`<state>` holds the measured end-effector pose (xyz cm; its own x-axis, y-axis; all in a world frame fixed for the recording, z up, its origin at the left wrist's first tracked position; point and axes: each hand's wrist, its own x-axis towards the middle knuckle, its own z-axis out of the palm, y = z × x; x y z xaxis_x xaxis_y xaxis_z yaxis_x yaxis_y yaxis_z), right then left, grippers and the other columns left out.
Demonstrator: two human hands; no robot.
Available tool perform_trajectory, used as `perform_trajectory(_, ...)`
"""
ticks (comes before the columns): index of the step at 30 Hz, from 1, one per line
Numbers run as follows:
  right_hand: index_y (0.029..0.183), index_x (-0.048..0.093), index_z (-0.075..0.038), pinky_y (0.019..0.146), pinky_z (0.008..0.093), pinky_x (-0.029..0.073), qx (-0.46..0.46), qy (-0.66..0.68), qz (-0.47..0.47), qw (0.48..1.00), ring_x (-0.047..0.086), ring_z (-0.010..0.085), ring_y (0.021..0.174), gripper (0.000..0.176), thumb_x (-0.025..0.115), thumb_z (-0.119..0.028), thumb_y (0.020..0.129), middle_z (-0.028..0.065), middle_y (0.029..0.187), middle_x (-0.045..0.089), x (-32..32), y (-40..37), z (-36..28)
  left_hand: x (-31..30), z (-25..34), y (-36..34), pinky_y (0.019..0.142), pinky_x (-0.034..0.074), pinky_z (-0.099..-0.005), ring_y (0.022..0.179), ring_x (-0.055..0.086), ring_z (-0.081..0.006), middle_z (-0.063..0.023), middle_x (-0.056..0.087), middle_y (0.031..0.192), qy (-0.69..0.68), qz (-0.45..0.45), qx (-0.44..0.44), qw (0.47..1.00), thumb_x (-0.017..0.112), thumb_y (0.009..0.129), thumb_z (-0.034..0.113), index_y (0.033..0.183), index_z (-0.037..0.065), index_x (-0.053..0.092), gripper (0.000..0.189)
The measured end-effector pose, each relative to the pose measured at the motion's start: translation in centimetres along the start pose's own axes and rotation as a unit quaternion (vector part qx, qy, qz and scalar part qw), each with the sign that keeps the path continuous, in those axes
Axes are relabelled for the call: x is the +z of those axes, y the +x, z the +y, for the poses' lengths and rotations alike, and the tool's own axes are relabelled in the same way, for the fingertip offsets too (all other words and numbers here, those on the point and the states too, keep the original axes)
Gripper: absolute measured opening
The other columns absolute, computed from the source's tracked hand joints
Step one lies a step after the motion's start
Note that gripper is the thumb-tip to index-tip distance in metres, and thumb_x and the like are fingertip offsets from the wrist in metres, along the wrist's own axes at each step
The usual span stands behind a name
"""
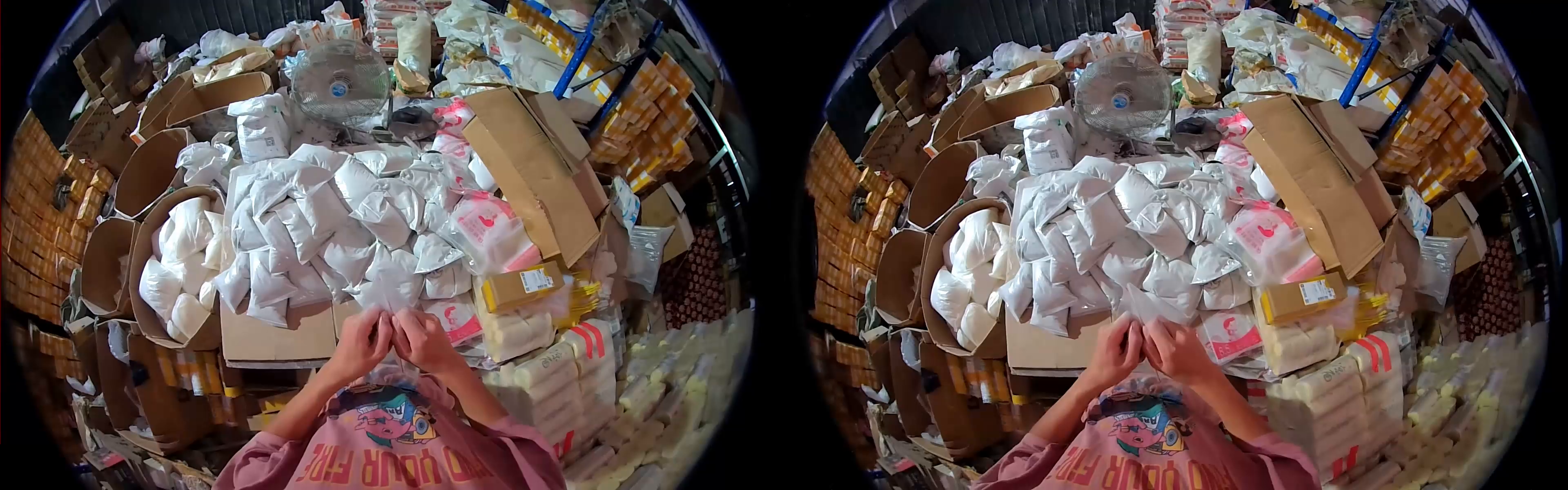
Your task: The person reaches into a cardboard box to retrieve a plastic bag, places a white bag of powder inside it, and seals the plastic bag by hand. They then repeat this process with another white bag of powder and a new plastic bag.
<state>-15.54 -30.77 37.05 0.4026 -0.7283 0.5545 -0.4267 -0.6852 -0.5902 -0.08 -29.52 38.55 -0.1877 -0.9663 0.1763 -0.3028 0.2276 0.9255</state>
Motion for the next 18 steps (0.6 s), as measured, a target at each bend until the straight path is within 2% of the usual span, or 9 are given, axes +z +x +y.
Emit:
perform_trajectory(1, 0.081, 0.048, -0.002, 0.050, 0.0391, 0.044, 0.018, 0.007, -0.001, 1.000, 0.055, 0.0341, 0.058, 0.011, 0.059, -0.004, 0.084, 0.0130, 0.065, 0.049, -0.6, 0.3, -0.7, -0.2, 0.5, 0.2, 0.049, 0.040, -0.0374, 0.051, 0.051, -0.0336, -0.0197, 0.050, 0.062, 0.009, 0.007, 0.020, 1.000, 0.051, 0.091, 0.009, 0.080, -0.002, 0.050, 0.016)
perform_trajectory(2, 0.083, 0.049, -0.002, 0.051, 0.0389, 0.045, 0.036, 0.013, -0.003, 0.999, 0.056, 0.0341, 0.060, 0.010, 0.059, -0.005, 0.084, 0.0132, 0.067, 0.050, -1.1, 0.5, -1.4, -0.3, 1.1, 0.6, 0.048, 0.039, -0.0355, 0.047, 0.049, -0.0284, -0.0178, 0.048, 0.059, -0.004, 0.029, 0.051, 0.998, 0.052, 0.092, 0.011, 0.078, -0.001, 0.050, 0.018)
perform_trajectory(5, 0.085, 0.050, -0.002, 0.053, 0.0389, 0.045, 0.067, 0.005, 0.043, 0.997, 0.057, 0.0351, 0.064, 0.008, 0.057, -0.005, 0.085, 0.0144, 0.071, 0.052, -0.8, 1.1, -2.0, -0.6, 1.9, 1.6, 0.046, 0.037, -0.0318, 0.045, 0.045, -0.0209, -0.0154, 0.047, 0.056, -0.029, 0.012, 0.008, 0.999, 0.052, 0.092, 0.011, 0.078, -0.001, 0.051, 0.019)
perform_trajectory(6, 0.084, 0.049, -0.002, 0.053, 0.0392, 0.045, 0.078, 0.004, 0.054, 0.995, 0.057, 0.0357, 0.065, 0.008, 0.056, -0.005, 0.086, 0.0148, 0.071, 0.052, -0.6, 1.3, -2.0, -0.3, 1.2, 1.7, 0.046, 0.036, -0.0287, 0.046, 0.043, -0.0135, -0.0112, 0.046, 0.053, -0.043, 0.016, 0.002, 0.999, 0.051, 0.093, 0.012, 0.079, -0.001, 0.052, 0.019)
perform_trajectory(9, 0.087, 0.047, -0.001, 0.055, 0.0416, 0.046, 0.112, 0.012, 0.033, 0.993, 0.057, 0.0388, 0.068, 0.008, 0.054, -0.005, 0.089, 0.0177, 0.073, 0.053, -1.1, 1.6, -1.8, -0.6, 0.9, 2.1, 0.045, 0.035, -0.0267, 0.048, 0.044, -0.0099, -0.0052, 0.048, 0.053, -0.163, -0.047, -0.076, 0.983, 0.051, 0.094, 0.013, 0.078, -0.001, 0.052, 0.021)
perform_trajectory(10, 0.088, 0.047, -0.001, 0.056, 0.0422, 0.046, 0.117, 0.018, 0.013, 0.993, 0.057, 0.0392, 0.069, 0.009, 0.054, -0.005, 0.089, 0.0181, 0.074, 0.053, -1.0, 1.2, -1.5, -1.1, 1.1, 2.2, 0.047, 0.036, -0.0254, 0.050, 0.044, -0.0077, -0.0004, 0.049, 0.055, -0.197, -0.089, -0.096, 0.972, 0.050, 0.095, 0.016, 0.077, -0.001, 0.052, 0.025)
perform_trajectory(14, 0.090, 0.046, 0.000, 0.058, 0.0432, 0.046, 0.048, 0.034, -0.054, 0.997, 0.058, 0.0399, 0.071, 0.010, 0.055, -0.003, 0.087, 0.0183, 0.075, 0.053, -1.5, 1.0, -1.1, -2.3, 0.2, 1.8, 0.051, 0.038, -0.0252, 0.054, 0.046, -0.0071, -0.0011, 0.052, 0.058, -0.173, -0.217, -0.136, 0.951, 0.043, 0.096, 0.022, 0.076, -0.002, 0.053, 0.033)
perform_trajectory(17, 0.090, 0.047, -0.001, 0.057, 0.0428, 0.046, 0.011, 0.056, -0.079, 0.995, 0.057, 0.0395, 0.069, 0.011, 0.056, -0.001, 0.085, 0.0180, 0.074, 0.053, -1.3, 0.4, -0.3, -2.7, 0.1, 1.4, 0.052, 0.038, -0.0253, 0.056, 0.047, -0.0074, -0.0016, 0.053, 0.060, -0.135, -0.255, -0.139, 0.947, 0.043, 0.096, 0.021, 0.076, -0.003, 0.054, 0.033)
perform_trajectory(18, 0.090, 0.047, -0.001, 0.056, 0.0427, 0.046, 0.002, 0.066, -0.084, 0.994, 0.057, 0.0393, 0.067, 0.011, 0.057, -0.001, 0.084, 0.0180, 0.073, 0.053, -1.0, 0.1, -0.1, -1.9, -0.7, 0.7, 0.050, 0.038, -0.0260, 0.053, 0.046, -0.0075, -0.0005, 0.053, 0.059, -0.190, -0.226, -0.116, 0.948, 0.043, 0.096, 0.021, 0.075, -0.003, 0.054, 0.034)
